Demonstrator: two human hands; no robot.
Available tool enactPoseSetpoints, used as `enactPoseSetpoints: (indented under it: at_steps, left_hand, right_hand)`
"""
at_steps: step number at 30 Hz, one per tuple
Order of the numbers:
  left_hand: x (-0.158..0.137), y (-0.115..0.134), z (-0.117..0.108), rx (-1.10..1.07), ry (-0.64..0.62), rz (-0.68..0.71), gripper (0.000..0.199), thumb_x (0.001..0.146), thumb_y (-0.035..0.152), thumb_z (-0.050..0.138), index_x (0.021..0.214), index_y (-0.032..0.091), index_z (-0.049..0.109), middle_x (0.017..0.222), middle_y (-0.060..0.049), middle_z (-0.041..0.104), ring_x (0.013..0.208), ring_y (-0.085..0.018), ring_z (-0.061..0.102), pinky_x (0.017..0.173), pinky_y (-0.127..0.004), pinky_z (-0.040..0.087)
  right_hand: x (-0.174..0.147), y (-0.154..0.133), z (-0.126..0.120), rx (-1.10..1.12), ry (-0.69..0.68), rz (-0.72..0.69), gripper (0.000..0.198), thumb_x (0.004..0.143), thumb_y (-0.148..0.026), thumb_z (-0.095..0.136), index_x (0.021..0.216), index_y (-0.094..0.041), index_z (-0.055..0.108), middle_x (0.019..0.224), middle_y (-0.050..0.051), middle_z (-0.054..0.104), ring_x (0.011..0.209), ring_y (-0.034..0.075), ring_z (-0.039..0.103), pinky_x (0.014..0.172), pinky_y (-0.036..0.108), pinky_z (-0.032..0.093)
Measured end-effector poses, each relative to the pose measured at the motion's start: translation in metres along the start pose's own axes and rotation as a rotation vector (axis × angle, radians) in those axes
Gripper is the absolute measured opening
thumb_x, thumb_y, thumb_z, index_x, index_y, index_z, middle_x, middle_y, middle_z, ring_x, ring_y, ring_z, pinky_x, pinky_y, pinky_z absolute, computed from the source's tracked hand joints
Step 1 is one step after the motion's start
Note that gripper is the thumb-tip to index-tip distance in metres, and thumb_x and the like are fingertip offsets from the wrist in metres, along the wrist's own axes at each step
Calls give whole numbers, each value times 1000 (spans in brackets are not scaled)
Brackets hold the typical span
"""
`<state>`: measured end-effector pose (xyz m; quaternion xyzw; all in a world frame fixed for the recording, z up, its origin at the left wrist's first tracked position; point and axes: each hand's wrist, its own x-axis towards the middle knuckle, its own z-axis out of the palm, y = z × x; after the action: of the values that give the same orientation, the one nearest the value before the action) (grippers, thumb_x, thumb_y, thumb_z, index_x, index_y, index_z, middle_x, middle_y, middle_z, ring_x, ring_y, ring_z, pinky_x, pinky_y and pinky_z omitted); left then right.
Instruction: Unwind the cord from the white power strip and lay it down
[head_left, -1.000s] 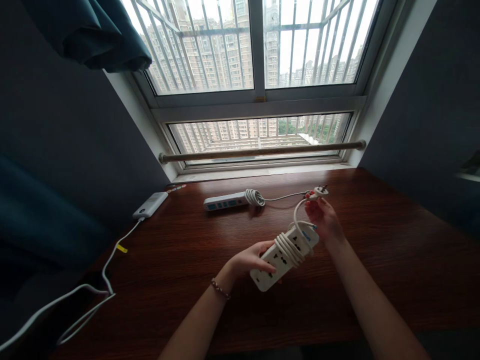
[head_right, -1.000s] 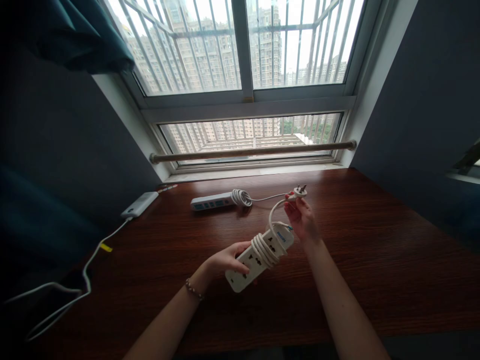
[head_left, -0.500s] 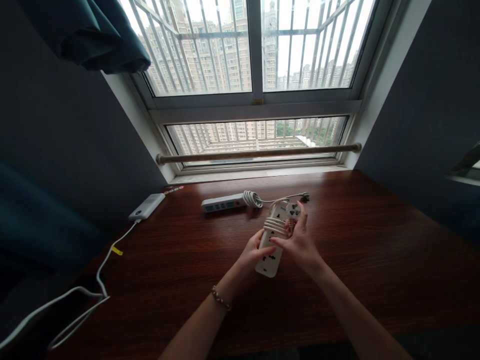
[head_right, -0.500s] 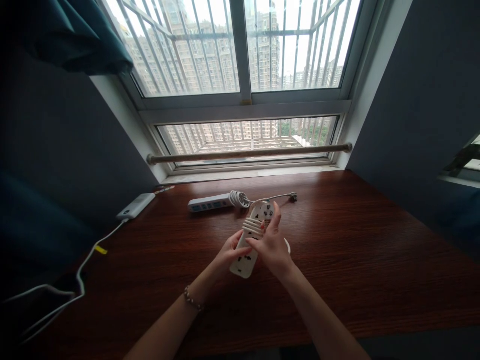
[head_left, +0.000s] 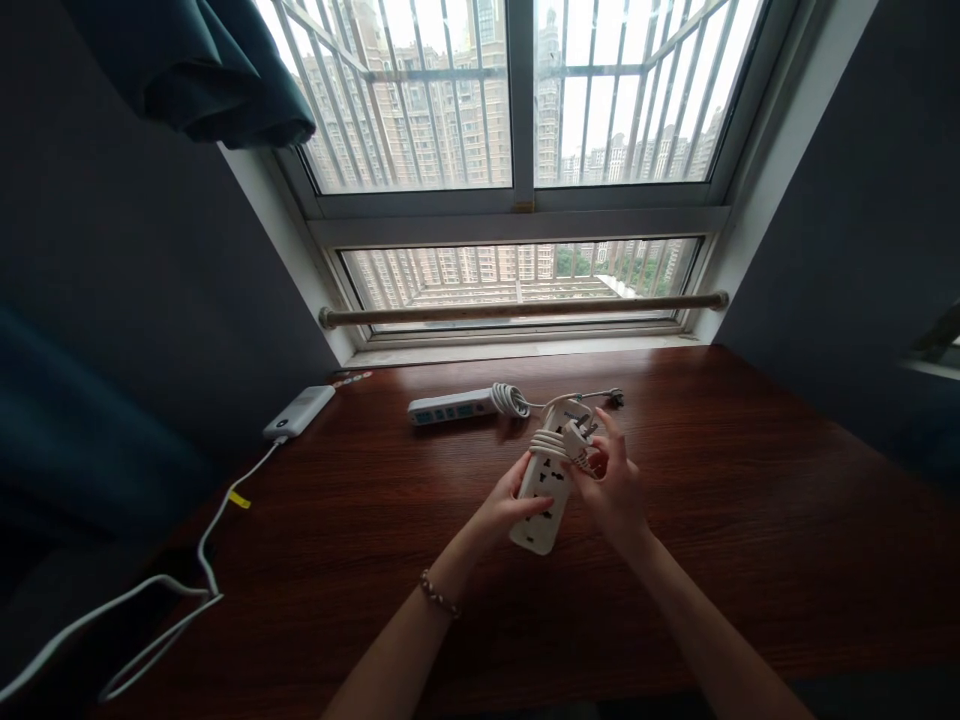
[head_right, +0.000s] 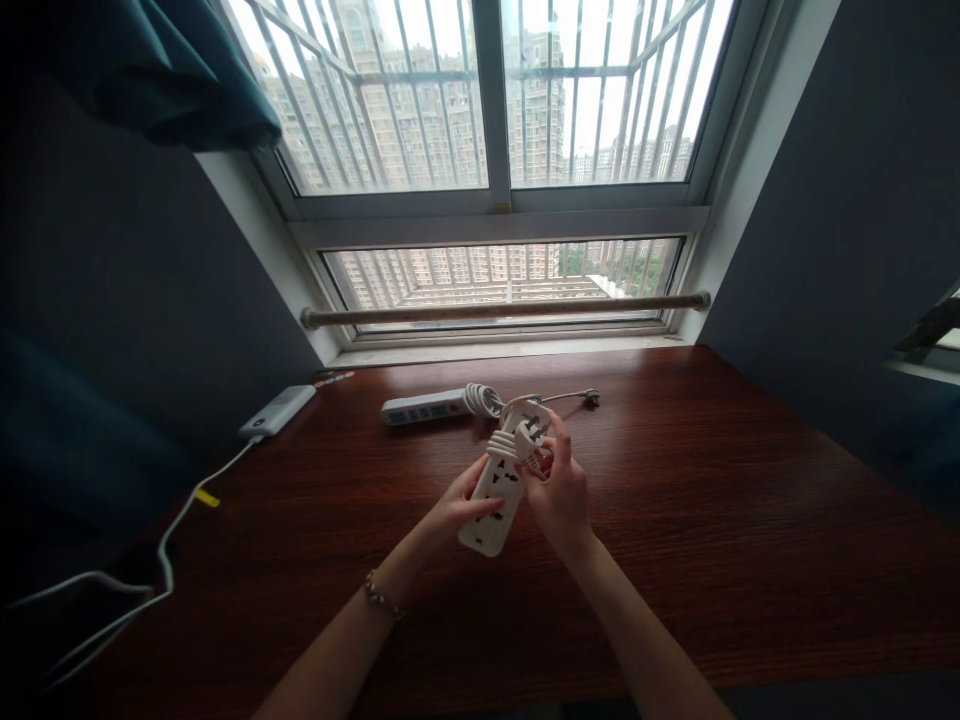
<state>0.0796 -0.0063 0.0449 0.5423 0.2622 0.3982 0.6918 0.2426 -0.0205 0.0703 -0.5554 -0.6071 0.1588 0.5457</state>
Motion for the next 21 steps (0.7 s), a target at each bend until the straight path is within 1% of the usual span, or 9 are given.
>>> enactPoseSetpoints:
  at_steps: [4,7,10,13,15,17,18,19,21]
  left_hand:
    - [-2,3,4,-52,-67,-56,82,68,19,69,136,23,23,114,-11,55,94,-22,55,75,-29,43]
    - [-2,5,8,-87,-101,-102,89,69,19,68,139,23,14,115,-12,54,96,-24,55,74,-31,44]
    - [0,10,12,-74,-79,-117,95,69,20,68,141,25,6,119,-13,52,100,-25,54,77,-33,44]
    - [6,22,16,-30,-33,-98,101,67,21,71,141,25,3,123,-14,48,103,-26,53,80,-33,44]
    - [11,35,18,-12,-33,-90,101,65,22,72,141,24,6,120,-14,50,97,-26,57,77,-33,45]
    - [17,50,18,-3,-65,-106,96,66,25,72,140,25,11,111,-13,55,84,-25,61,70,-35,47]
    - [21,57,17,-3,-83,-114,89,67,28,71,138,24,18,106,-13,57,79,-25,62,67,-35,47]
    - [24,65,16,-7,-91,-122,79,69,32,70,134,20,28,103,-14,59,79,-25,62,67,-36,48]
    - [32,81,10,-23,-84,-141,59,72,42,66,117,9,48,97,-16,60,83,-27,61,70,-36,47]
  right_hand:
    - [2,7,-2,49,52,29,61,72,-25,60,127,-25,35,92,2,60,61,12,53,56,24,46]
    - [7,12,-4,74,54,41,60,72,-24,60,126,-24,34,93,2,58,62,12,53,56,24,46]
    - [13,16,-6,107,39,25,59,72,-24,60,123,-23,32,91,2,57,62,12,52,56,24,45]
    - [23,16,-9,120,18,-21,55,73,-24,60,120,-23,31,90,1,55,64,12,51,56,23,45]
    - [34,13,-11,159,20,-56,53,74,-25,59,119,-24,30,91,1,53,66,12,52,56,23,45]
    - [48,8,-12,239,29,-91,52,74,-24,59,117,-25,29,92,1,51,69,12,53,56,22,46]
    - [56,4,-12,291,27,-111,52,74,-24,59,115,-26,28,93,0,49,69,11,54,55,21,46]
    - [65,-1,-13,347,9,-133,52,73,-23,60,114,-27,28,94,0,48,68,11,54,53,20,45]
    - [83,-13,-14,450,-55,-179,53,72,-23,61,112,-28,27,94,-1,45,65,9,53,47,16,43]
